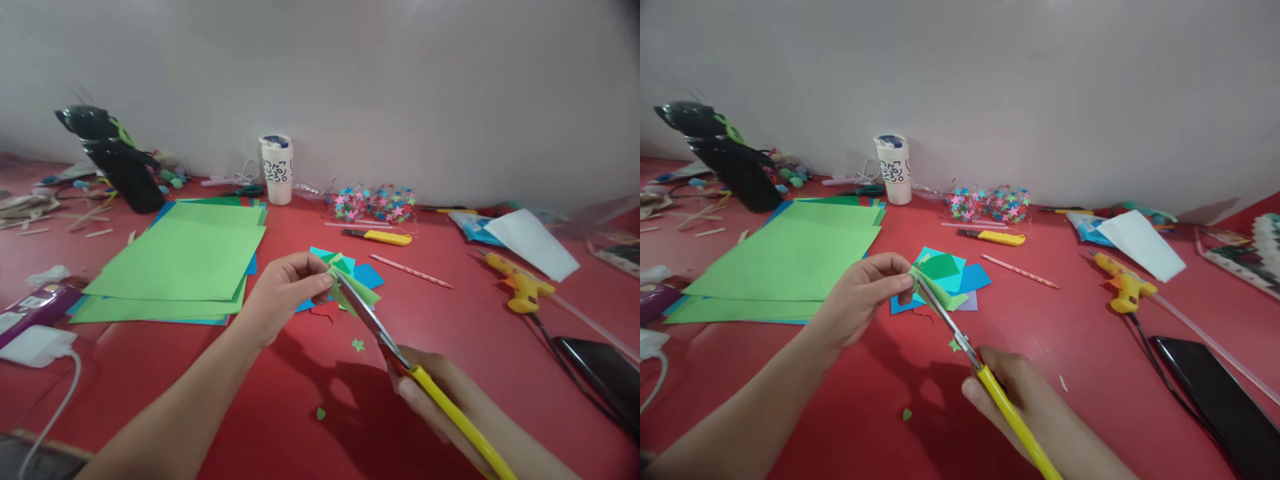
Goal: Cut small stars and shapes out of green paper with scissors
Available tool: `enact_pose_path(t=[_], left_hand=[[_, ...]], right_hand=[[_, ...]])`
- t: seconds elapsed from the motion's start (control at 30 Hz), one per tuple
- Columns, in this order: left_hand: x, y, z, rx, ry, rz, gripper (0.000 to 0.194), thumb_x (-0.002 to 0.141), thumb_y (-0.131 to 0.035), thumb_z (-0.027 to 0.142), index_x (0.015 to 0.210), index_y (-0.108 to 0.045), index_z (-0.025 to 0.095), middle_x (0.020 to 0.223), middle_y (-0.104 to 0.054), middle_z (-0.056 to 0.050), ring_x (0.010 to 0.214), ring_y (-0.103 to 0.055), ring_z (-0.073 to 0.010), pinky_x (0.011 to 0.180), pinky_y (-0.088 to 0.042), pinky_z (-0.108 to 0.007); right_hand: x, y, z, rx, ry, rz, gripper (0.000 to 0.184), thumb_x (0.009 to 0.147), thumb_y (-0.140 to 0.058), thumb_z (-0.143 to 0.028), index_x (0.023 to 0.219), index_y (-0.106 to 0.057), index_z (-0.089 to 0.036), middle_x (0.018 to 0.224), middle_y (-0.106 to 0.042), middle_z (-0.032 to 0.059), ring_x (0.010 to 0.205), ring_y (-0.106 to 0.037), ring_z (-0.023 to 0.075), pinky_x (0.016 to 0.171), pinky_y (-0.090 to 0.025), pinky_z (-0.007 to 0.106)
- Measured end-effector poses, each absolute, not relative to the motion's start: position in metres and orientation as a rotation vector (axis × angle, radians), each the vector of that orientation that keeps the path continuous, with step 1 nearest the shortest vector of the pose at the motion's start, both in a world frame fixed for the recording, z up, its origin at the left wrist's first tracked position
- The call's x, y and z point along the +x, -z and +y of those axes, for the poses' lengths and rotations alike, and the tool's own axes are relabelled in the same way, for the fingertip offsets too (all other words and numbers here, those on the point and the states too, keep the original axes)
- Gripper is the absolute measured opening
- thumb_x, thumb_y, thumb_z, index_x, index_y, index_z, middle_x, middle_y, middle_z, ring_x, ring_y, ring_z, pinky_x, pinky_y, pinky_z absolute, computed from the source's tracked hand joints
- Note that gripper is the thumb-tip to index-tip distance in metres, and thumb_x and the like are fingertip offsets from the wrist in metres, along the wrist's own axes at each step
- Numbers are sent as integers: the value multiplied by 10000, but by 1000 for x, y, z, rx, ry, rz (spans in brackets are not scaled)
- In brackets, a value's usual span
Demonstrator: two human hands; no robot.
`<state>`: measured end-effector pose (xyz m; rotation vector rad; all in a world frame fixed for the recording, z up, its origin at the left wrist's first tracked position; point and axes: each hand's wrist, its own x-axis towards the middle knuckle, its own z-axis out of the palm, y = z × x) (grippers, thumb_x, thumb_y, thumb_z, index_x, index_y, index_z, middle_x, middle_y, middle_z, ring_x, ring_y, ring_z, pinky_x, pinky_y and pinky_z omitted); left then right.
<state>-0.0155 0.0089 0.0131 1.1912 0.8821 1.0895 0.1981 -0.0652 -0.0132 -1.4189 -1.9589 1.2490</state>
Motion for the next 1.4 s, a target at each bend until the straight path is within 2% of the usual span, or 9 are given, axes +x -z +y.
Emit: enact_pose_path(t=[0.17, 0.33, 0.47, 0.77, 1.17, 1.4], left_hand=[[-27, -19, 17, 1314, -946, 986, 96, 717, -657, 205, 663, -606, 144, 575, -569, 33, 532, -508, -71, 538, -409, -207], [-26, -15, 16, 1254, -936, 1009, 91, 708, -650, 202, 657, -600, 145, 558, -570, 29, 518, -499, -76, 539, -403, -218], [-15, -8, 11, 1128, -944, 902, 99, 713, -658, 211, 671, -601, 142, 576, -585, 16, 528, -493, -75, 564, -400, -219], [-5, -10, 4, 988, -1107, 830, 103, 684, -689, 190, 696, -591, 161, 597, -587, 28, 538, -523, -81, 564, -413, -220], [-7, -8, 5, 1006, -1157, 809, 112, 702, -690, 163, 664, -585, 164, 569, -582, 47, 534, -513, -61, 556, -412, -190], [-9, -10, 5, 896, -1122, 757, 112, 706, -687, 152, 673, -582, 169, 615, -632, 31, 547, -577, -74, 564, -447, -193]], right_hand=[[203, 7, -61, -1518, -1269, -2017, 467, 858, -348, -655, 634, -316, -246, 491, -324, -80, 427, -321, 114, 421, -200, 253], [205, 21, -59, -1498, -1322, -1996, 402, 847, -409, -569, 632, -325, -240, 534, -285, -83, 424, -296, 99, 417, -194, 240], [199, 28, -61, -1530, -1229, -1929, 355, 858, -417, -495, 637, -311, -238, 520, -275, -85, 426, -271, 94, 415, -196, 232], [197, 34, -62, -1517, -1093, -1972, 350, 867, -426, -481, 642, -333, -229, 583, -254, -69, 521, -238, 119, 454, -195, 238], [197, 31, -62, -1542, -1045, -1990, 323, 845, -447, -455, 636, -346, -230, 570, -265, -74, 515, -226, 117, 449, -198, 241], [197, 32, -61, -1534, -1077, -1976, 364, 846, -452, -496, 627, -330, -232, 570, -248, -77, 505, -223, 113, 441, -184, 240]])
